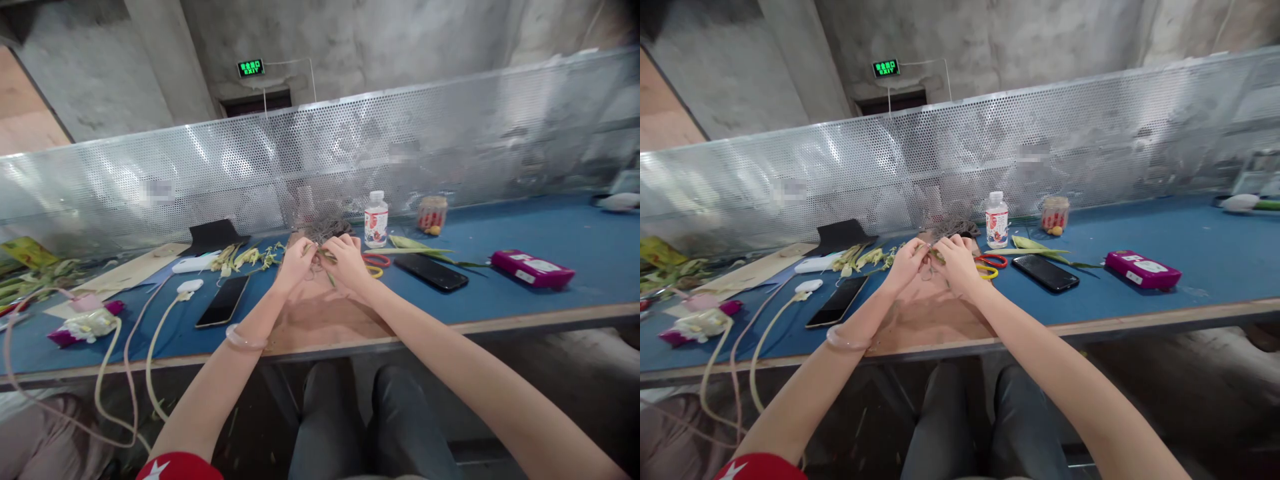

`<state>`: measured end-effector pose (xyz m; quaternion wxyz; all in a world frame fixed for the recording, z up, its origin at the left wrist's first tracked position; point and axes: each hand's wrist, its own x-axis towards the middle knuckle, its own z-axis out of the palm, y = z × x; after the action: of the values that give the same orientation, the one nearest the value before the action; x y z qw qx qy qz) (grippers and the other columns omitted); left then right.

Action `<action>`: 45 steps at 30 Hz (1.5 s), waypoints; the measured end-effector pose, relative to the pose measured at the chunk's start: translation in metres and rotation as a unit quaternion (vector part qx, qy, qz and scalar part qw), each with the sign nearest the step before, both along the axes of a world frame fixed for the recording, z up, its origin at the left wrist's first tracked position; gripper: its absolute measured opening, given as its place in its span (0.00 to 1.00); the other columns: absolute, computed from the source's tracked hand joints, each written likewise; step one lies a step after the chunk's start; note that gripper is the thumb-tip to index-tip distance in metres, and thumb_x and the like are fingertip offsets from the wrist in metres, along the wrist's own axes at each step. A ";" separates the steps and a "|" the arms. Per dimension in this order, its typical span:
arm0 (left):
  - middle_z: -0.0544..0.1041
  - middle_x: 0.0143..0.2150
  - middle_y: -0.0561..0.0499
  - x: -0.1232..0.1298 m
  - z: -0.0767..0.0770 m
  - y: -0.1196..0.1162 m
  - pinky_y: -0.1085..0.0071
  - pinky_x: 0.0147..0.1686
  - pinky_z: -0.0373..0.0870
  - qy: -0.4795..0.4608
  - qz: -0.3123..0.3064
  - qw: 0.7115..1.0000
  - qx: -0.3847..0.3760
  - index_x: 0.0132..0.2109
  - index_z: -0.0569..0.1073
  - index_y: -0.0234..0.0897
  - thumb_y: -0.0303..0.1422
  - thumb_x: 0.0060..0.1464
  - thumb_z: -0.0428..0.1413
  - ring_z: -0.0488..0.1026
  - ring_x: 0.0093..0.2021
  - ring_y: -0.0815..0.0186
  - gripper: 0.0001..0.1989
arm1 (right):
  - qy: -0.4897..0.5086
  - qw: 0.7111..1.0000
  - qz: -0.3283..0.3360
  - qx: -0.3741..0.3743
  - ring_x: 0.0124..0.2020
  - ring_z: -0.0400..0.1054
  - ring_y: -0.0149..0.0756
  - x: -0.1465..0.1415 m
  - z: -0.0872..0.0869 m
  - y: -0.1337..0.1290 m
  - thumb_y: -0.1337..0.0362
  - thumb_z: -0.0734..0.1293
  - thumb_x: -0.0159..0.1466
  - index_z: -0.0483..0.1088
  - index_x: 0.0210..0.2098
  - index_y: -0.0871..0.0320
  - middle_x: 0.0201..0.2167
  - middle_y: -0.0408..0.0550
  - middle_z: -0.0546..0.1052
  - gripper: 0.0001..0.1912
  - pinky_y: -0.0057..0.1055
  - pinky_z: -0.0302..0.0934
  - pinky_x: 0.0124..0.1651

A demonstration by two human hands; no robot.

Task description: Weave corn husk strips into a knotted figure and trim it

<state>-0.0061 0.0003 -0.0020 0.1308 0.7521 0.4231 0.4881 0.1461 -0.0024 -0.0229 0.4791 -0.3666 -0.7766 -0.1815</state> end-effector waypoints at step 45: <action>0.75 0.39 0.48 -0.011 0.007 -0.005 0.68 0.41 0.62 0.306 0.089 0.936 0.151 0.44 0.71 0.38 0.31 0.60 0.46 0.67 0.39 0.61 0.10 | -0.037 0.994 0.008 -0.101 0.34 0.68 0.37 0.005 -0.001 -0.001 0.66 0.55 0.67 0.65 0.40 0.58 0.37 0.50 0.73 0.09 0.29 0.54 0.33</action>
<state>-0.0166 -0.0047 0.0046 -0.1634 0.8352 0.4293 0.3023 0.1512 -0.0036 -0.0235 0.4118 -0.4001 -0.8111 -0.1118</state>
